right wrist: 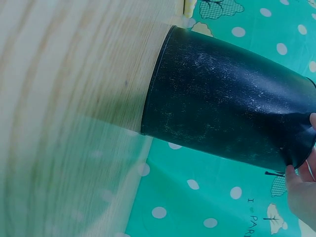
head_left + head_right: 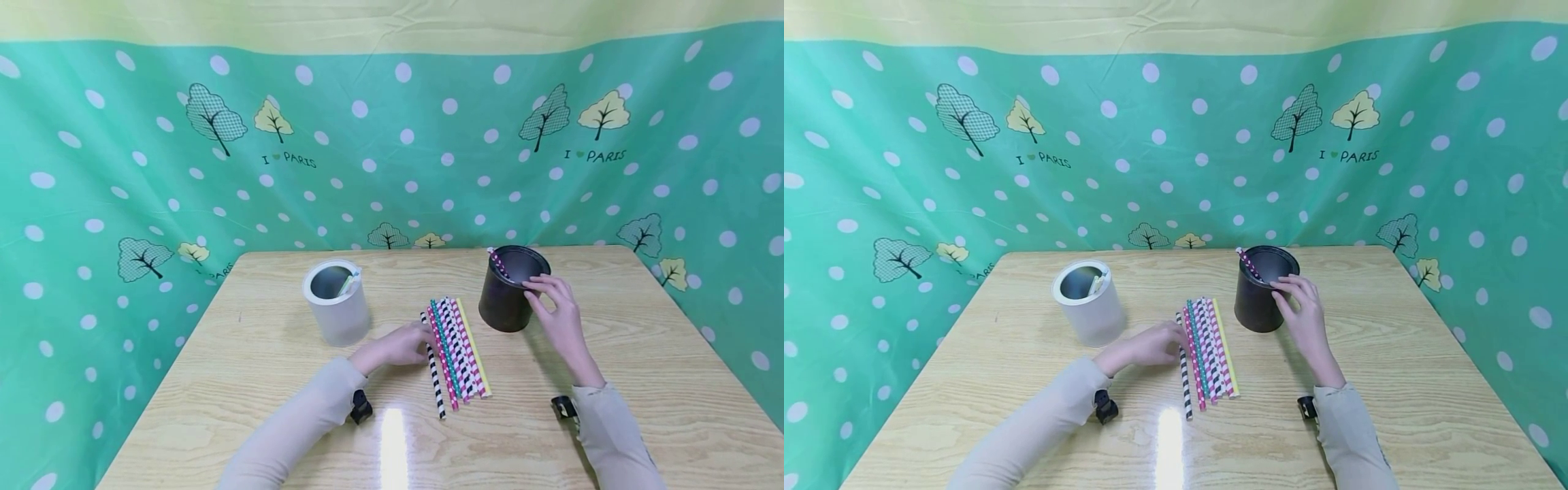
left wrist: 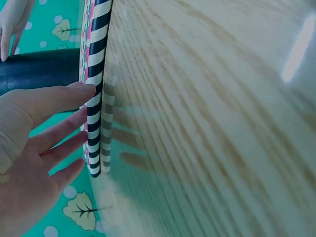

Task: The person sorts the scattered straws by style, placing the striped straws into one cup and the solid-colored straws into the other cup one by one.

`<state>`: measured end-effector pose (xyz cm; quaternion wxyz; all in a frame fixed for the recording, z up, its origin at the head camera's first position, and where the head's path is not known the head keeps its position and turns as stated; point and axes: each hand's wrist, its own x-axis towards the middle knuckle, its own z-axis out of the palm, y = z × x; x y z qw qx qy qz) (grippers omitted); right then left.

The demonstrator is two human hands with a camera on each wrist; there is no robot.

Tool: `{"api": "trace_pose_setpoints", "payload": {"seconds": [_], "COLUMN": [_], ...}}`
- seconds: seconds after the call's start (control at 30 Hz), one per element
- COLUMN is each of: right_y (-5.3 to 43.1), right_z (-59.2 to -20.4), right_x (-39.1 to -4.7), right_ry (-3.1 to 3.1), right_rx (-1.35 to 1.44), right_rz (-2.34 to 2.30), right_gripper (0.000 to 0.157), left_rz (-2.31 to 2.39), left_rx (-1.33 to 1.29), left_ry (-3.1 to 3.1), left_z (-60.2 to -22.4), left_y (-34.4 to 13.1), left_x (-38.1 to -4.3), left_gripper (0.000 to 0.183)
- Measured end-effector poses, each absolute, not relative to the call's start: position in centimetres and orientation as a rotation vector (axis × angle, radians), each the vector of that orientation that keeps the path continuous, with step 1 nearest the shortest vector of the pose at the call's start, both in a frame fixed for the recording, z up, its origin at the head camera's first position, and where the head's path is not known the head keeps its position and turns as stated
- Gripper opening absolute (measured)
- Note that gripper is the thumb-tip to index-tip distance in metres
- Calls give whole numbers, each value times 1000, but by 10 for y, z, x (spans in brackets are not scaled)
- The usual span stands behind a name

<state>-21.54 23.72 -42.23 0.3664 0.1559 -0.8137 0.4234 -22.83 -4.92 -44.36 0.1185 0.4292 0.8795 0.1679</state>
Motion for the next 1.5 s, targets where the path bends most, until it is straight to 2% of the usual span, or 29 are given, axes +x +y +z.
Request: {"api": "trace_pose_setpoints", "payload": {"seconds": [0.87,1.5], "right_y": [237,238], "right_z": [-422,-423], "right_x": [-215,-216], "right_ry": [-2079,-2064], "right_rx": [419,429], "right_rz": [1080,1081], "right_gripper": [19,19], "left_rz": [442,876], "left_rx": [1379,1317], "left_ry": [2619,2696], "left_z": [-454,-435], "left_y": [-50,-46], "left_x": [-231,-232], "left_gripper": [14,19]}}
